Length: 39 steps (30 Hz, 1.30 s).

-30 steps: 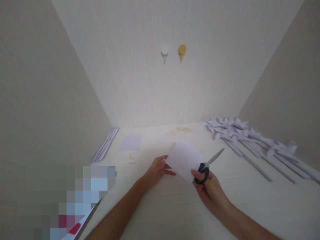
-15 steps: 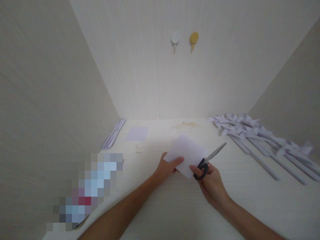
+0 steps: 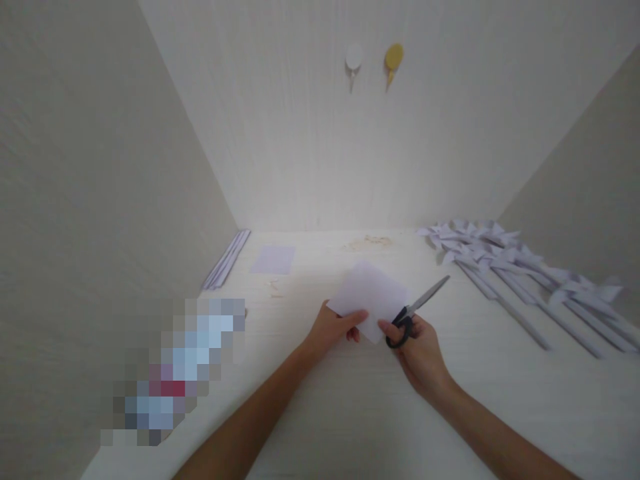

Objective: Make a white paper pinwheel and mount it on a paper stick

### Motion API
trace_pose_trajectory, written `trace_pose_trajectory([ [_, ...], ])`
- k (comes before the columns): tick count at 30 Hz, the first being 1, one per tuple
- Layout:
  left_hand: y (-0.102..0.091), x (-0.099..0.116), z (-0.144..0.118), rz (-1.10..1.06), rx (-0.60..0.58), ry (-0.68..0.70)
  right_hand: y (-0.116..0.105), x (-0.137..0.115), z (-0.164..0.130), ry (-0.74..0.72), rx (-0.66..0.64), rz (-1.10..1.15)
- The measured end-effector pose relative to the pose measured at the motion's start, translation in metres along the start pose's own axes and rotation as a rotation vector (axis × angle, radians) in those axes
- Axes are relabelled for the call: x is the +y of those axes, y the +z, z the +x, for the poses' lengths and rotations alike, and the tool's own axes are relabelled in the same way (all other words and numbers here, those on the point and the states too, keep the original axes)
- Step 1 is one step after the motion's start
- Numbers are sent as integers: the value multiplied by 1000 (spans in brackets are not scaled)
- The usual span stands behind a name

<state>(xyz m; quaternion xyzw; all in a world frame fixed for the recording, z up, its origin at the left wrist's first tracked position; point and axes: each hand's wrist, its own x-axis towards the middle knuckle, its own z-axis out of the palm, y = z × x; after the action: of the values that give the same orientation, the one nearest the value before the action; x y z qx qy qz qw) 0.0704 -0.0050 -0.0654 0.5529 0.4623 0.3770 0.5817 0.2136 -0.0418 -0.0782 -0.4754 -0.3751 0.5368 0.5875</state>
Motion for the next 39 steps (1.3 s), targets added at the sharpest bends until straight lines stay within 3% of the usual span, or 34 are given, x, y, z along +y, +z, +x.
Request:
trace_pose_trajectory([
  [9,-8,4,-20,125,-44,-106,8,-13,-4,37,-30,-131],
  [21,0,6,-27,221,85,-126,10,-14,-5,5,-82,-159],
  [25,-3,4,-26,94,135,-154,7,-13,-4,21,-83,-152],
  [32,-14,24,-17,-93,210,-129,8,-17,-17,152,-282,-67],
  [39,-23,52,-22,-66,239,-10,7,-17,-34,121,-484,-177],
])
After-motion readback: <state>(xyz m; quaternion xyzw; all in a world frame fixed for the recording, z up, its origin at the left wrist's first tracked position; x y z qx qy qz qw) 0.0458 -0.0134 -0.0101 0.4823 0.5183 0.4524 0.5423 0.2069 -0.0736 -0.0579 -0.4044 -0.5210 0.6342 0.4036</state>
